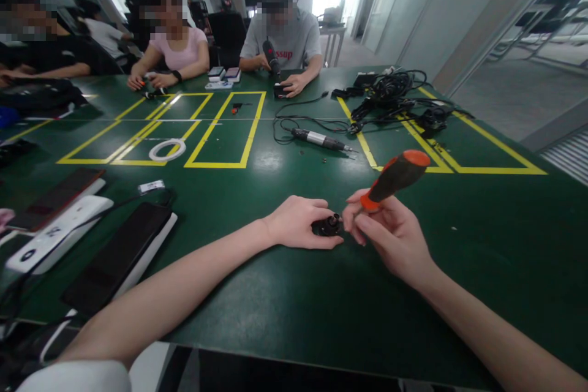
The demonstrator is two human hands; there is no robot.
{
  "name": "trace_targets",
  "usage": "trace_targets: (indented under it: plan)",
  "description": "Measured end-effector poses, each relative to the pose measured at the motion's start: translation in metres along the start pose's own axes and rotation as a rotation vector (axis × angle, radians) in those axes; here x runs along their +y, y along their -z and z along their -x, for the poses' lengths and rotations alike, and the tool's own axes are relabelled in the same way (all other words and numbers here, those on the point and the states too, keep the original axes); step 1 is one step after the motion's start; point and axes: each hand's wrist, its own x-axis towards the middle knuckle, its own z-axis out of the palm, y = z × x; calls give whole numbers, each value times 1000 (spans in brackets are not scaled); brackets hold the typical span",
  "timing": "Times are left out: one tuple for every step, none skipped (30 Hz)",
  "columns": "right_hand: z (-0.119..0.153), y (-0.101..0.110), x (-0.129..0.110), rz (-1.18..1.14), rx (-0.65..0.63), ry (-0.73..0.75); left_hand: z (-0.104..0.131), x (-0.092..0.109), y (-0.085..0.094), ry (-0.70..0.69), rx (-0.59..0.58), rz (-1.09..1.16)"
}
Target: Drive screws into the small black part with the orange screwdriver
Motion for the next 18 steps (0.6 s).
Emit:
trace_targets:
  plan:
    - [0, 0, 1, 11, 10, 3, 0, 0, 0, 2, -3, 7]
    - [0, 0, 1, 32, 15, 2, -1, 1, 1, 4, -4, 10]
    - [-1, 1, 0, 56, 17, 1, -1, 1, 1, 6, -6, 7]
    - [-1, 2, 0, 80, 17, 0, -1, 1, 1, 9, -7, 0]
    - [-1, 2, -1, 102, 14, 0, -1, 0, 1, 10, -9, -6]
    - [-2, 3, -1, 115, 9, 1, -1, 0, 1, 10, -11, -8]
    - [-2, 3, -1, 118, 3, 1, -1, 0, 1, 7, -11, -8]
    - [-3, 3, -1, 112, -8, -3, -1, 0, 1, 4, -11, -6]
    - [-3, 3, 0, 98, -22, -11, -1, 0, 1, 2, -11, -4]
    - [-3, 2, 1, 80, -33, -19, 0, -1, 1, 2, -11, -3]
    - [-3, 2, 2, 60, -37, -23, 0, -1, 1, 3, -10, -3]
    - [-3, 1, 3, 42, -34, -20, 0, -1, 1, 5, -10, -2]
    - [-3, 1, 4, 27, -25, -10, 0, -1, 1, 7, -8, -1]
    - [-3, 1, 5, 18, -9, 2, 0, -1, 2, 7, -6, 0]
    - [-3, 1, 5, 17, 9, 10, 0, 0, 2, 6, -6, 2]
    - [-3, 1, 5, 24, 23, 13, 0, 0, 3, 2, -9, 3]
    - [-4, 2, 5, 39, 32, 12, 0, 0, 3, -1, -13, 3]
    - [-4, 2, 4, 61, 38, 7, 0, -1, 3, -4, -17, 0]
